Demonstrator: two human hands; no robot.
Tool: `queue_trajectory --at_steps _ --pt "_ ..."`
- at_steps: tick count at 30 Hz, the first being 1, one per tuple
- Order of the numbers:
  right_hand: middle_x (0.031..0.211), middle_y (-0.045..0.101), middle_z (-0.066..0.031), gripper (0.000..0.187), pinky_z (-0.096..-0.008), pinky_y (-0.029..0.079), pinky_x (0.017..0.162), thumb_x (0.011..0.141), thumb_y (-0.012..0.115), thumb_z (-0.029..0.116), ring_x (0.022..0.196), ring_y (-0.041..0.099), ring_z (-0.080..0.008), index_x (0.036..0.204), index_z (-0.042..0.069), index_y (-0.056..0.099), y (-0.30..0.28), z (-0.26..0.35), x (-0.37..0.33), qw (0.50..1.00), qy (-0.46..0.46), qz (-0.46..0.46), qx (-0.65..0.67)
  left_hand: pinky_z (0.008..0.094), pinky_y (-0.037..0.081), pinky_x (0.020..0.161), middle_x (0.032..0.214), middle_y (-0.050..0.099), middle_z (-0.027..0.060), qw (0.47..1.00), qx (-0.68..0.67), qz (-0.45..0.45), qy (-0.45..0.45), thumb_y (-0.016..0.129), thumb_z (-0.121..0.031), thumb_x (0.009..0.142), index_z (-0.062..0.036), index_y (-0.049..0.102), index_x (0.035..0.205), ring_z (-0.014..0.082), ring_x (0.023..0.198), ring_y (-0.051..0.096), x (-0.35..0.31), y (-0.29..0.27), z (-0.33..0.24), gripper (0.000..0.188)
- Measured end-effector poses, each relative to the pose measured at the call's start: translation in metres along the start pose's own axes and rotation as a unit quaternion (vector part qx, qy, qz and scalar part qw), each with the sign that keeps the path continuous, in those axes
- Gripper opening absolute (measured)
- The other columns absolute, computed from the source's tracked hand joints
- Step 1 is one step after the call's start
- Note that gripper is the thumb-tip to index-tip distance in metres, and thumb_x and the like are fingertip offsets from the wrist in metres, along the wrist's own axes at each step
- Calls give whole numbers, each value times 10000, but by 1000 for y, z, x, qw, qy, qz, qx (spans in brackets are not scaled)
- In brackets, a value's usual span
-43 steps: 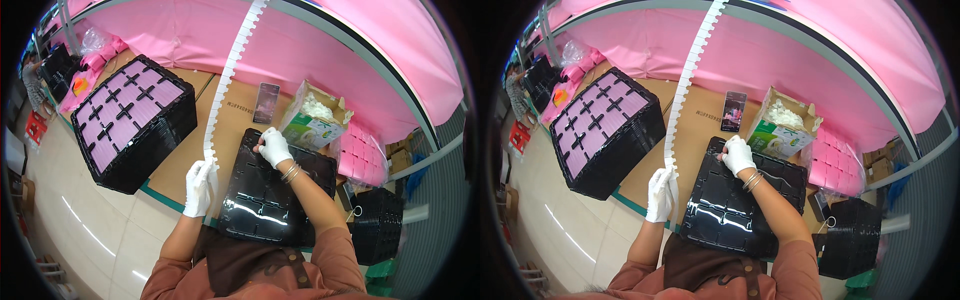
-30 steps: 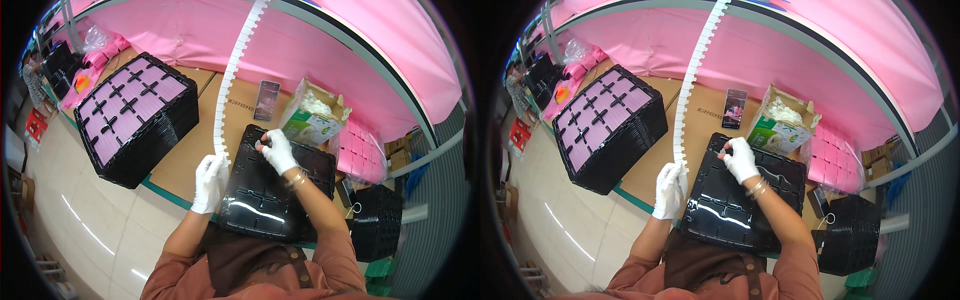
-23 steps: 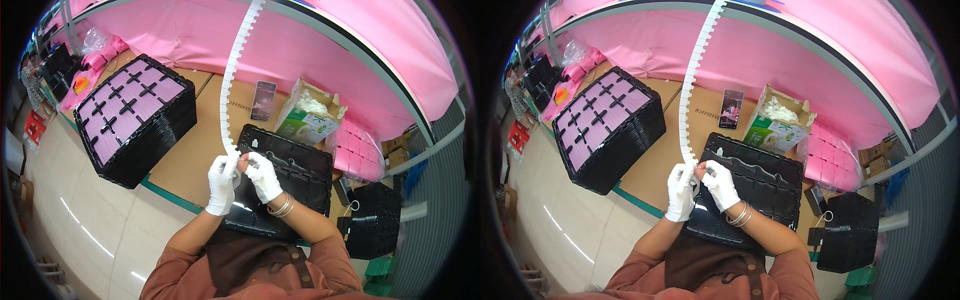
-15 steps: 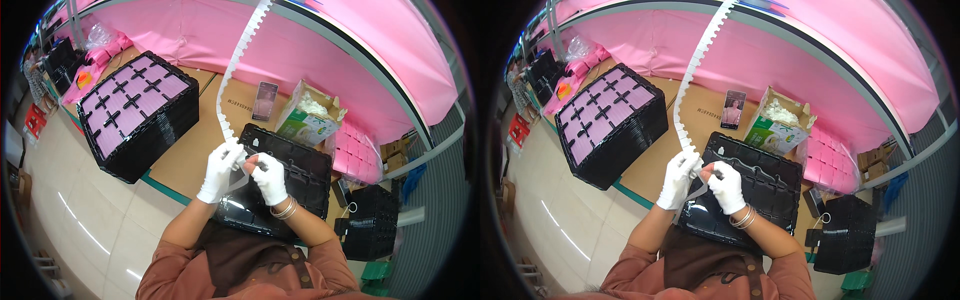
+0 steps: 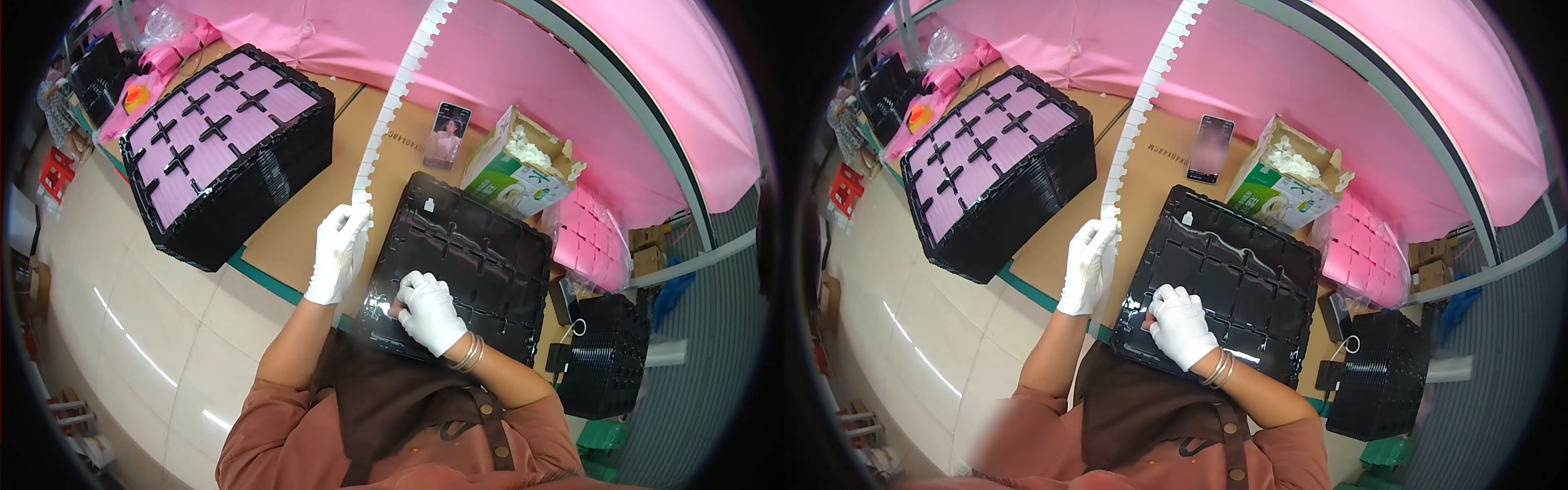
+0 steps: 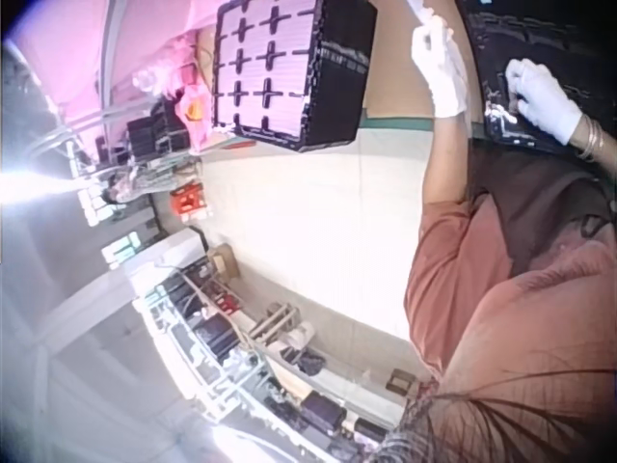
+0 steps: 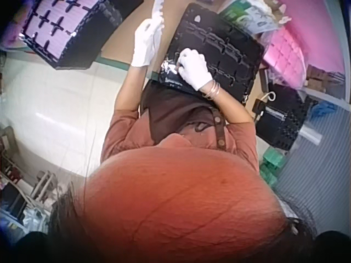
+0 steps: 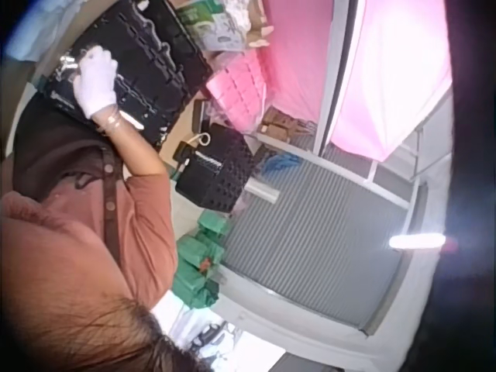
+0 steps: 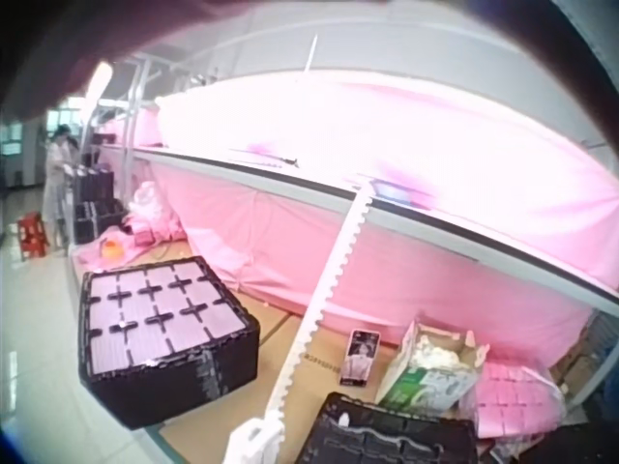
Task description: The person repeatedly places pink plastic inserts into black plastic crates, then stacks the completed crates on the left side of the table. The person uses both hands to handle the inserts and crates throughout the process.
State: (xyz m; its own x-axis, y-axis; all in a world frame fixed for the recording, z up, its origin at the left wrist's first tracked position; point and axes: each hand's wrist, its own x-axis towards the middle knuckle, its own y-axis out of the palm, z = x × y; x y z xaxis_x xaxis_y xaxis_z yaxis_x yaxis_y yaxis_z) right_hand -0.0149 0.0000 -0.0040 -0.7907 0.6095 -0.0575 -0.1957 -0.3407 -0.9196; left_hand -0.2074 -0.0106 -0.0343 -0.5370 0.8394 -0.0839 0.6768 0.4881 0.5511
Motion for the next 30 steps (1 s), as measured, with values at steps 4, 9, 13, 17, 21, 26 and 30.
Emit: queue_trajectory --at_steps 4,9,13,17,21,26,30 --pt "924 573 -97 293 -414 466 750 686 832 249 890 580 -296 819 83 631 8 -6 6 996 31 -87 1 207 399 697 858 623 -10 1000 11 -12 3 665 -166 935 -42 676 931 48 763 515 -4 7 -7 124" --pt "955 573 -102 345 -396 459 785 663 852 278 936 572 -293 849 86 633 6 -4 2 998 26 -34 -39 211 426 709 875 635 -9 1000 28 7 8 654 -155 941 -51 671 944 52 774 539 -7 6 -3 105" --pt "1024 566 -100 420 -413 452 831 643 870 276 1006 556 -323 929 113 610 -11 -10 -3 999 33 -25 18 217 440 721 883 648 0 998 56 22 15 635 -178 956 -45 681 956 58 788 554 -18 20 -6 141" --pt "844 583 27 258 -226 435 718 880 737 208 763 514 -58 1041 52 608 -25 -19 20 881 130 -157 427 216 426 705 877 648 9 993 98 68 -6 602 -210 976 -10 699 1023 59 791 547 -35 42 -5 227" --pt "901 639 27 173 -217 429 766 894 728 195 830 549 -58 969 66 640 -34 -11 30 768 95 -176 608 215 399 644 845 632 -22 983 130 40 123 604 -191 975 -15 702 1060 46 700 488 -38 59 17 219" --pt "881 655 4 129 -243 460 726 857 749 135 807 576 -80 913 46 674 -49 -12 21 800 117 -198 555 209 405 624 859 659 -4 992 79 94 16 626 -215 968 -28 697 1041 44 715 540 -27 78 -15 213" --pt "861 652 -46 98 -283 488 707 782 772 65 791 609 -156 832 41 692 -47 -12 8 872 -76 -387 291 210 422 627 858 663 3 997 20 60 -53 654 -245 960 -26 674 1042 61 715 571 -13 83 -20 235"
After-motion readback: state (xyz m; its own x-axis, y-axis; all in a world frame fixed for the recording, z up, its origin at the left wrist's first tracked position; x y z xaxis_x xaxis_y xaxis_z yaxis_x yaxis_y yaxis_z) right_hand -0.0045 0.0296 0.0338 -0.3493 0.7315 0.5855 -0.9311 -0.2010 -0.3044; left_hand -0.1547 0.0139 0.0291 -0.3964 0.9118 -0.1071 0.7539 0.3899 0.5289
